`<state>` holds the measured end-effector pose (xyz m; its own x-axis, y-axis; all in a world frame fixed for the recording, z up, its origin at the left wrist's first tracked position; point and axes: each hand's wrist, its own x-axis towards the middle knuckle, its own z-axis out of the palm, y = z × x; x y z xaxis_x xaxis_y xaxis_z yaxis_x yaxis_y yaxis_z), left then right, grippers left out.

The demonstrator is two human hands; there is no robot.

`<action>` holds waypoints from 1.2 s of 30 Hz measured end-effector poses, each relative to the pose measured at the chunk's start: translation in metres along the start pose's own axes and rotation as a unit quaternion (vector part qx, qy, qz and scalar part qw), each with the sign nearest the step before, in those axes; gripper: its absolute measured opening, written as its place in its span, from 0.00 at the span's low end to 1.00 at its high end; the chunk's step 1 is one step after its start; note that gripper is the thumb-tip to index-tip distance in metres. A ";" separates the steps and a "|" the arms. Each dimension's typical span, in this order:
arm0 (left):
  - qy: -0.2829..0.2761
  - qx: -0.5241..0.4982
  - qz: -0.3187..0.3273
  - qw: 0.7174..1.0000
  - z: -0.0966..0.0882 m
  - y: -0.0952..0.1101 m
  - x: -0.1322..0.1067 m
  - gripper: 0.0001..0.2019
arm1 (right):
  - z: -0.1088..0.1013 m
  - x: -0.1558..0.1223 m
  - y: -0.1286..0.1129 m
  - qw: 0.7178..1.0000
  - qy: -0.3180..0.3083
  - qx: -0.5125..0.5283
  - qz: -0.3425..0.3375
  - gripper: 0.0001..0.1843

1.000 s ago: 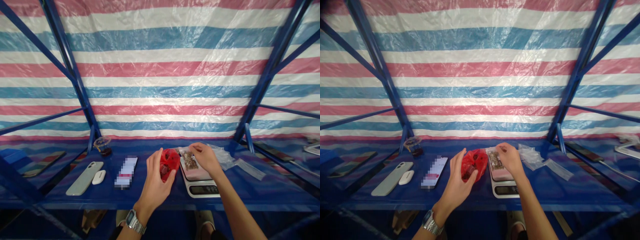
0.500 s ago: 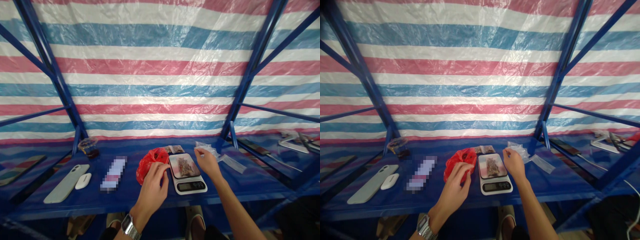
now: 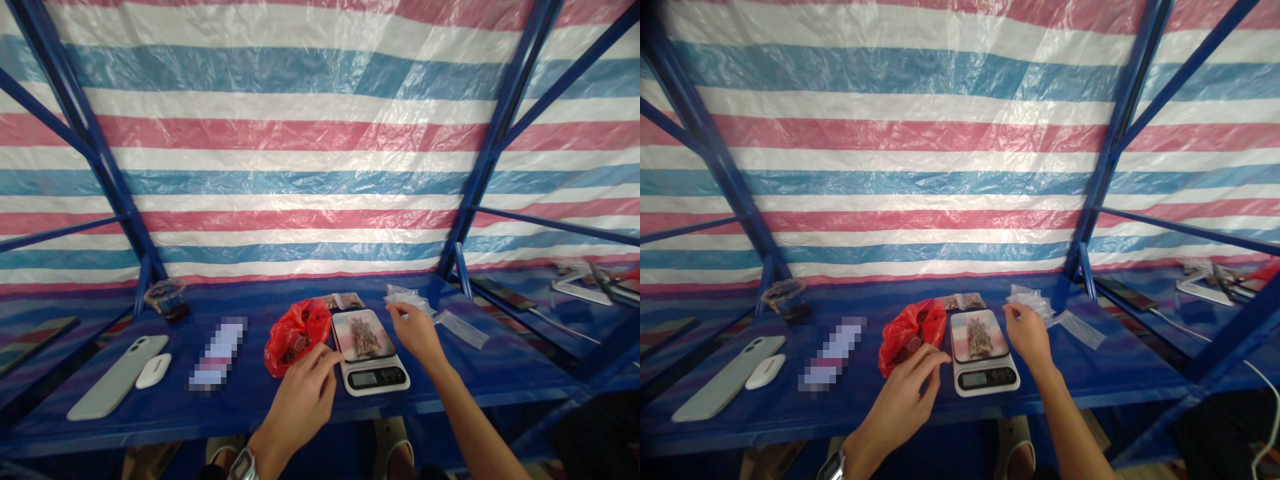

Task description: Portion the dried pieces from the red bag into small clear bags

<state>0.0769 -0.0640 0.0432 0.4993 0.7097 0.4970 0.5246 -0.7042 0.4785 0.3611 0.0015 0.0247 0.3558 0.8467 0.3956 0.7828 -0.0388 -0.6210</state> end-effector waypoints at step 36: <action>0.206 -0.349 -0.298 0.864 0.053 0.004 0.009 0.23 | 0.016 -0.019 -0.067 0.922 -0.149 0.357 -0.021 0.24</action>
<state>0.1197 -0.0593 0.0110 -0.0807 0.9842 0.1578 -0.0122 -0.1593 0.9872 0.2942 -0.0036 0.0480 0.0928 0.9519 0.2921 0.2190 0.2666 -0.9386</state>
